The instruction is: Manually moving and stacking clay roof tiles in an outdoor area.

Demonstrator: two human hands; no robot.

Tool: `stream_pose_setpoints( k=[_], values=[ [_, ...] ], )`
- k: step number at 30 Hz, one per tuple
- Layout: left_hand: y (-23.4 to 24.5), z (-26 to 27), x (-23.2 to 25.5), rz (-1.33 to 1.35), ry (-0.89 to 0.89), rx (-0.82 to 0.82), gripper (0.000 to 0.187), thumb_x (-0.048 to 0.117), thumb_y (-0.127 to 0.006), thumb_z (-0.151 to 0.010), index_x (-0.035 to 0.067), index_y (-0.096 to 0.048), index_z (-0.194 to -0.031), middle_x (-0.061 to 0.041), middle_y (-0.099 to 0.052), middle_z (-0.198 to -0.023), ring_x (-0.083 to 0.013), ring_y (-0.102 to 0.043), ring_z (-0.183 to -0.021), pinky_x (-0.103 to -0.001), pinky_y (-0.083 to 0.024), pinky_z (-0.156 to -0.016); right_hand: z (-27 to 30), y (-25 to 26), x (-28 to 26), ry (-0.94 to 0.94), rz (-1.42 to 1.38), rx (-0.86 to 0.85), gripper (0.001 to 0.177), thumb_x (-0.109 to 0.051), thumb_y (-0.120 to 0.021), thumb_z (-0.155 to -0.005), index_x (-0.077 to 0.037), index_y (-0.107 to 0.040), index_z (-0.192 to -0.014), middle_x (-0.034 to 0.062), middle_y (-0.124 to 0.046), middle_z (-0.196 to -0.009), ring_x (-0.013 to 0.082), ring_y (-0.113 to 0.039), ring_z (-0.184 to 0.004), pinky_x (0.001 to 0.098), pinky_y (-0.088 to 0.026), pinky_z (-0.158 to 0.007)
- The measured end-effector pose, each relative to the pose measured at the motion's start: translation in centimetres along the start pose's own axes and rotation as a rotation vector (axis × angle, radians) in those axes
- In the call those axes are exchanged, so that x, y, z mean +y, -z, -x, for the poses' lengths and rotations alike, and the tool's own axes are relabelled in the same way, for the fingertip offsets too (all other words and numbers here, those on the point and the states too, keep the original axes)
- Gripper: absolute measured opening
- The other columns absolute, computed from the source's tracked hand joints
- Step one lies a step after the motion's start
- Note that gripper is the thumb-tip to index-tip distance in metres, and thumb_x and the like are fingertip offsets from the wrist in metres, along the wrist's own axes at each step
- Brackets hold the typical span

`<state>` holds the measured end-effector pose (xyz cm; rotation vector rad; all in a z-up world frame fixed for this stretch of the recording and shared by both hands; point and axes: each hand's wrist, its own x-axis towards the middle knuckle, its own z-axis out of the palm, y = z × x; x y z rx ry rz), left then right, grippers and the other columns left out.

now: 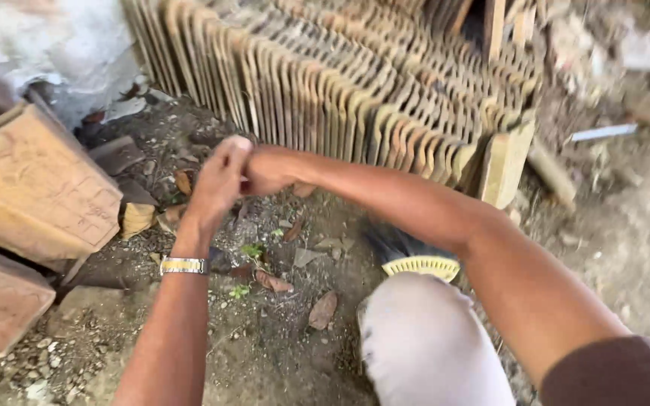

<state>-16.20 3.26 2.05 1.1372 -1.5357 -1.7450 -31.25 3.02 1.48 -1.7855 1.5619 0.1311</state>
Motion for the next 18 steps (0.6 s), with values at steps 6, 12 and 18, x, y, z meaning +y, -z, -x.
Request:
stream_pose_setpoints(
  k=[6,12,18],
  values=[
    [-6.6,-2.5,-8.8,-0.367,-0.373,-0.148,0.05,0.034,-0.068,-0.099,0.001,-0.062,-0.137,-0.016,-0.076,-0.114,-0.0215,-0.073,-0.103,-0.032,-0.055,-0.084,10.0,-4.3,9.9,0.147,-0.018,0.316,0.032,-0.036,-0.076,-0.09,-0.01,-0.073,-0.109,0.0107,-0.078,-0.102,0.0232,-0.075,-0.091,0.0398,-0.06,-0.082],
    [-16.0,1.2,1.5,-0.352,0.082,-0.336,0.066,0.033,-0.063,-0.093,0.022,-0.04,-0.155,-0.005,-0.065,-0.14,-0.0261,-0.076,-0.089,-0.041,-0.065,-0.066,22.1,-0.8,19.5,-0.786,-0.001,0.728,0.041,-0.009,-0.047,-0.107,-0.034,-0.064,-0.135,0.0019,-0.073,-0.101,0.0252,-0.07,-0.07,0.0375,-0.06,-0.058],
    [-22.4,1.1,-0.3,-0.295,0.042,-0.552,0.079,0.037,-0.062,-0.094,0.026,-0.021,-0.161,-0.006,-0.054,-0.151,-0.0234,-0.071,-0.113,-0.047,-0.057,-0.095,30.4,0.4,37.5,-0.54,0.336,0.999,0.033,0.0,-0.046,-0.101,-0.015,-0.068,-0.121,0.0089,-0.067,-0.118,0.0237,-0.063,-0.115,0.0394,-0.05,-0.104]
  ],
)
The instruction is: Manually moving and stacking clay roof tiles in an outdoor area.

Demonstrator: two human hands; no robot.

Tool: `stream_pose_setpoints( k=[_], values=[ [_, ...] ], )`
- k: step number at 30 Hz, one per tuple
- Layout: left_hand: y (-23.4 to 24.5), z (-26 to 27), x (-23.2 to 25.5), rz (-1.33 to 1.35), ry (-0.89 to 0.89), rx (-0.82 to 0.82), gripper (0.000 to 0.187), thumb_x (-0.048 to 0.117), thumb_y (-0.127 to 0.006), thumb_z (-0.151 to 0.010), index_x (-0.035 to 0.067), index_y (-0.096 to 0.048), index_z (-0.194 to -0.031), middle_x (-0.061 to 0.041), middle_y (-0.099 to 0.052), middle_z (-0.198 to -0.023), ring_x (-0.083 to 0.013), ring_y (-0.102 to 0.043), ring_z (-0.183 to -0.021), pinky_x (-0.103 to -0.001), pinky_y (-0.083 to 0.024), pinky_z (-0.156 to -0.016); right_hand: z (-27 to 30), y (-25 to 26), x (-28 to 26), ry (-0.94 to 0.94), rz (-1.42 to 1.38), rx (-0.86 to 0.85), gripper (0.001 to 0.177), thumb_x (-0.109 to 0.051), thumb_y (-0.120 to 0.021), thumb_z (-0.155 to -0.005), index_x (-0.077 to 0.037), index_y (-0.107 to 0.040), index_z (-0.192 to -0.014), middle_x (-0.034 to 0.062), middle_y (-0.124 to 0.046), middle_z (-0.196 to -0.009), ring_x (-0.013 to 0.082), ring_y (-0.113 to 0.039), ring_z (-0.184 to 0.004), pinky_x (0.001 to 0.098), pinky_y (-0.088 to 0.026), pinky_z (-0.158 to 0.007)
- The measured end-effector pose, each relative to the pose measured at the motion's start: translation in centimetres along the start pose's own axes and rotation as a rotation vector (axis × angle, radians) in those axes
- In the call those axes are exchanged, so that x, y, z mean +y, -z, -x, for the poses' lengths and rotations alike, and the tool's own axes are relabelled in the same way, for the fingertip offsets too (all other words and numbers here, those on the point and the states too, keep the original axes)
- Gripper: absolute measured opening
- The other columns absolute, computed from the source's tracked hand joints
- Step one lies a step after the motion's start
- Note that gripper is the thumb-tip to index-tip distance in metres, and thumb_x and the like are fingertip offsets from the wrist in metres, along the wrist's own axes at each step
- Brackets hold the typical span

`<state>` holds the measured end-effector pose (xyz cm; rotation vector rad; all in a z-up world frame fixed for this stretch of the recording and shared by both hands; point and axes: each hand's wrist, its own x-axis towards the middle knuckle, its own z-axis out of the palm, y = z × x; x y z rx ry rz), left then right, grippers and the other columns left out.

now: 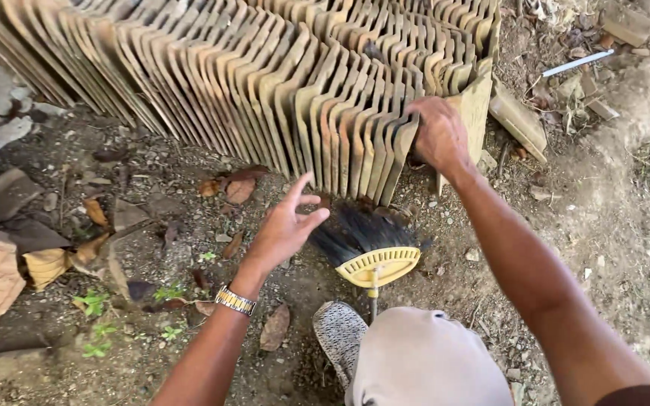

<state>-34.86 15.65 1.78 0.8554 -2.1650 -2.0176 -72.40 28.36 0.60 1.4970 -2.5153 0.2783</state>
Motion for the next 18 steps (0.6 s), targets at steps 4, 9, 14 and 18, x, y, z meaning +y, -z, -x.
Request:
stream_pose_setpoints(
  k=[4,9,14,18],
  values=[
    [-0.4,-1.5,-0.9,-0.07,0.017,0.003,0.077,0.039,-0.061,-0.095,0.025,-0.024,-0.161,-0.005,-0.055,-0.151,-0.0249,-0.07,-0.114,-0.05,-0.053,-0.102,-1.1,-0.2,2.0,0.282,0.279,-0.115,0.046,0.002,-0.047,-0.089,-0.011,-0.065,-0.13,0.0118,-0.064,-0.128,0.025,-0.057,-0.125,0.0426,-0.04,-0.114],
    [0.7,-1.1,-1.8,-0.016,-0.056,0.097,0.077,0.034,-0.066,-0.094,0.019,-0.028,-0.159,-0.011,-0.06,-0.144,-0.0265,-0.071,-0.115,-0.043,-0.058,-0.099,-1.7,4.0,1.4,0.355,0.503,-0.442,0.032,-0.025,-0.05,-0.106,-0.019,-0.061,-0.136,0.0065,-0.055,-0.141,0.023,-0.045,-0.137,0.0437,-0.027,-0.125],
    [1.9,1.6,-1.7,-0.07,-0.018,0.134,0.075,0.034,-0.067,-0.092,0.019,-0.033,-0.157,-0.01,-0.064,-0.14,-0.0263,-0.073,-0.113,-0.041,-0.06,-0.094,-3.8,4.4,3.2,0.665,0.712,-0.543,0.037,-0.018,-0.051,-0.1,-0.028,-0.063,-0.134,-0.0018,-0.058,-0.143,0.0191,-0.048,-0.138,0.0349,-0.035,-0.12],
    [2.3,1.9,-2.9,0.095,-0.203,0.177,0.071,0.032,-0.067,-0.093,0.013,-0.038,-0.155,-0.015,-0.067,-0.134,-0.0274,-0.075,-0.115,-0.041,-0.062,-0.094,-4.6,6.1,-0.2,0.892,0.636,-0.506,0.035,-0.022,-0.046,-0.1,-0.024,-0.065,-0.129,0.0013,-0.064,-0.133,0.0237,-0.057,-0.129,0.0325,-0.049,-0.105]
  ],
)
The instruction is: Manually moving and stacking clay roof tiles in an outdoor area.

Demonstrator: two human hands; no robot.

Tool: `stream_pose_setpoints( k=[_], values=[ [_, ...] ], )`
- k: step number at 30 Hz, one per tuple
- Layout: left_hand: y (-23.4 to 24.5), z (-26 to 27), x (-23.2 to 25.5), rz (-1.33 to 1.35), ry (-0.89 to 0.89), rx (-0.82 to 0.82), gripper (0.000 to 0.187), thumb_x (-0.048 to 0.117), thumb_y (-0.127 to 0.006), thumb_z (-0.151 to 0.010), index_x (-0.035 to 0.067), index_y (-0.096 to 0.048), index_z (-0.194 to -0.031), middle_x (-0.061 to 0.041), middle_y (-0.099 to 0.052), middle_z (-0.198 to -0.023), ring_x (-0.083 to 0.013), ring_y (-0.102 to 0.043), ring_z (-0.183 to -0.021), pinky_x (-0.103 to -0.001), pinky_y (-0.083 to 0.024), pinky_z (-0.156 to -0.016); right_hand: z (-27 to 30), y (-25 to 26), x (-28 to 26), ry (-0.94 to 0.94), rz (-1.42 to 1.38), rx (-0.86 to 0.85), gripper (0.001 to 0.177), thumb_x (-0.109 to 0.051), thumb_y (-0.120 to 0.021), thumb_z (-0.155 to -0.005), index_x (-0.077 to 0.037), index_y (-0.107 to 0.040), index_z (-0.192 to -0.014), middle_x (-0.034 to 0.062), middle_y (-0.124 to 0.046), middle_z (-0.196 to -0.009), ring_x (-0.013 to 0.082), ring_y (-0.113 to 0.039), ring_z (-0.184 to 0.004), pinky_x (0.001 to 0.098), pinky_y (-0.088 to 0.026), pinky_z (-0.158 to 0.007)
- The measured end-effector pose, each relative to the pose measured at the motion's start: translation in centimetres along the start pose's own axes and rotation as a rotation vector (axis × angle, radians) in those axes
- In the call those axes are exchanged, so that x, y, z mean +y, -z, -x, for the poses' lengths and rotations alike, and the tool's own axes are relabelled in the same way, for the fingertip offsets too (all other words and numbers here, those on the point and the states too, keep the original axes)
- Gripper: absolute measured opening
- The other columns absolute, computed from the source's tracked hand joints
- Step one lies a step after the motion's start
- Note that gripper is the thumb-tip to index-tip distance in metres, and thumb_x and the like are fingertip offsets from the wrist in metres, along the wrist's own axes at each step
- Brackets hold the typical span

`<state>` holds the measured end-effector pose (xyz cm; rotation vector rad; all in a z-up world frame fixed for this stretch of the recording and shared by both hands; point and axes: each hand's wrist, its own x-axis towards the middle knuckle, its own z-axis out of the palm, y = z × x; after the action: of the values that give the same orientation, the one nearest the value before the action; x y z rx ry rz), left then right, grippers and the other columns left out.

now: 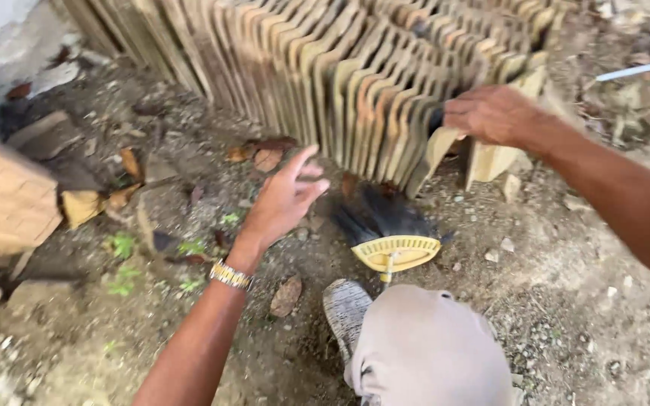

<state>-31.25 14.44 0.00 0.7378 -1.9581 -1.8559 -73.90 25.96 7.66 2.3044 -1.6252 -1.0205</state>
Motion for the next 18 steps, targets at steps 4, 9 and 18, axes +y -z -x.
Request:
stream_pose_setpoints(
  k=[4,9,18],
  values=[
    [1.8,-0.1,5.7,-0.122,0.004,0.015,0.064,0.033,-0.063,-0.097,0.019,-0.041,-0.156,-0.011,-0.064,-0.142,-0.0256,-0.068,-0.121,-0.042,-0.057,-0.093,0.0,13.4,-1.7,-0.087,-0.052,-0.212,0.03,-0.037,-0.043,-0.108,-0.023,-0.067,-0.119,0.0001,-0.065,-0.113,0.0209,-0.061,-0.113,0.0332,-0.055,-0.106],
    [3.8,-1.9,5.5,-0.174,-0.549,0.212,0.089,0.042,-0.084,-0.094,0.005,-0.034,-0.157,-0.025,-0.056,-0.147,-0.0385,-0.058,-0.136,-0.046,-0.047,-0.112,-3.4,19.3,-3.3,-0.126,-0.277,-0.002,0.053,-0.049,-0.058,-0.094,-0.009,-0.061,-0.129,0.0114,-0.064,-0.109,0.0289,-0.069,-0.094,0.0448,-0.059,-0.078],
    [15.8,3.0,0.3,-0.516,-0.092,0.287,0.039,0.018,-0.076,-0.082,0.009,-0.069,-0.119,-0.017,-0.075,-0.113,-0.0343,-0.07,-0.113,-0.045,-0.055,-0.097,-19.0,27.7,-15.2,0.269,-0.522,0.331,0.045,-0.042,-0.068,-0.094,-0.001,-0.06,-0.109,0.0196,-0.061,-0.103,0.0421,-0.063,-0.097,0.0543,-0.051,-0.08]
  ],
)
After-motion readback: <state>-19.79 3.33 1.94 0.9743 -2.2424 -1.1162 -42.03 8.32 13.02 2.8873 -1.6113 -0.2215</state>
